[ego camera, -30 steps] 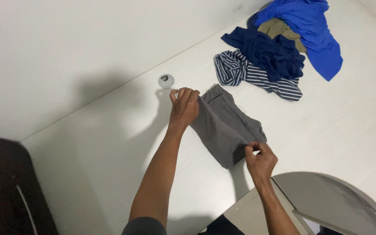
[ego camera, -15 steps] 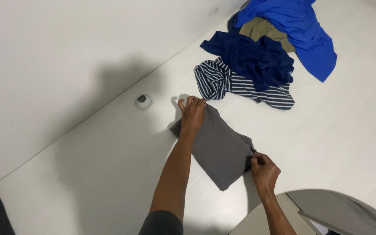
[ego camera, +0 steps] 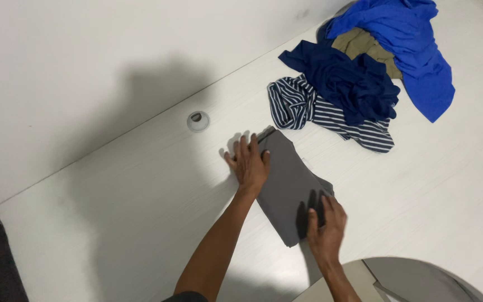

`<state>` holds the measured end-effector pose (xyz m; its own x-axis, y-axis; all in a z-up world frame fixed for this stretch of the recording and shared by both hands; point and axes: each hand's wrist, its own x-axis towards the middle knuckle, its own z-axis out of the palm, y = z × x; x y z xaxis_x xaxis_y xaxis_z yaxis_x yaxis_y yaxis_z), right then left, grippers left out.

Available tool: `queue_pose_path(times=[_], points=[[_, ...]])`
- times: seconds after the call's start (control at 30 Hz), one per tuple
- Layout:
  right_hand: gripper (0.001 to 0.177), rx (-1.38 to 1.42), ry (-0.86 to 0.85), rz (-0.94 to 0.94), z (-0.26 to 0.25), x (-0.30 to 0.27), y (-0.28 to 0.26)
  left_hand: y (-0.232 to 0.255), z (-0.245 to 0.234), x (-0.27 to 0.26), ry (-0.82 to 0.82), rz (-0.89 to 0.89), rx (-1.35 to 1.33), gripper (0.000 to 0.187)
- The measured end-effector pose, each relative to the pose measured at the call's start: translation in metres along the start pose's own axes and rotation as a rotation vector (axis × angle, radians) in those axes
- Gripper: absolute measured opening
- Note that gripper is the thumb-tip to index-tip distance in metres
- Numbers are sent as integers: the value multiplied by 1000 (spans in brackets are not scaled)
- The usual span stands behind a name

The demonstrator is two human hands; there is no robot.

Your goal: The person spreads out a gray shirt on a surface by hand, folds the sides and sleeves inward, and places the folded shirt into a black suitcase. The person then repeats these actions with another gray shirt.

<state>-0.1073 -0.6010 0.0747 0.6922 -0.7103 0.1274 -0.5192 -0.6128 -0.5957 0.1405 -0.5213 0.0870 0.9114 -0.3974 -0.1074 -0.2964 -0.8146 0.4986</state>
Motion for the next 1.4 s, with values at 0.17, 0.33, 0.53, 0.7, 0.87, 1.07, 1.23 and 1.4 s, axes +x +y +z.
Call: queue_pose_path(times=[0.17, 0.33, 0.53, 0.7, 0.87, 1.07, 1.23, 1.4], points=[[75, -100, -121, -159, 48, -1, -28, -38, -1, -21, -109, -175, 0, 74], [75, -267, -145, -170, 61, -7, -27, -52, 16, -25, -97, -150, 90, 74], [75, -280, -196, -155, 61, -9, -22, -58, 11, -63, 133, -314, -143, 88], [74, -264, -217, -160, 55, -11, -21, -58, 18, -110, 118, 116, 19, 77], [68, -172, -164, -183, 53, -8, -20, -43, 16, -84, -205, 431, 118, 66], [71, -209, -219, -86, 52, -6, -9, -37, 13, -75, -309, 418, 286, 69], [87, -230, 77, 344, 18, 17, 14, -31, 20, -86, -295, 492, 308, 72], [66, 103, -25, 479, -10, 33, 25, 8, 38, -148, -435, 690, 214, 109]])
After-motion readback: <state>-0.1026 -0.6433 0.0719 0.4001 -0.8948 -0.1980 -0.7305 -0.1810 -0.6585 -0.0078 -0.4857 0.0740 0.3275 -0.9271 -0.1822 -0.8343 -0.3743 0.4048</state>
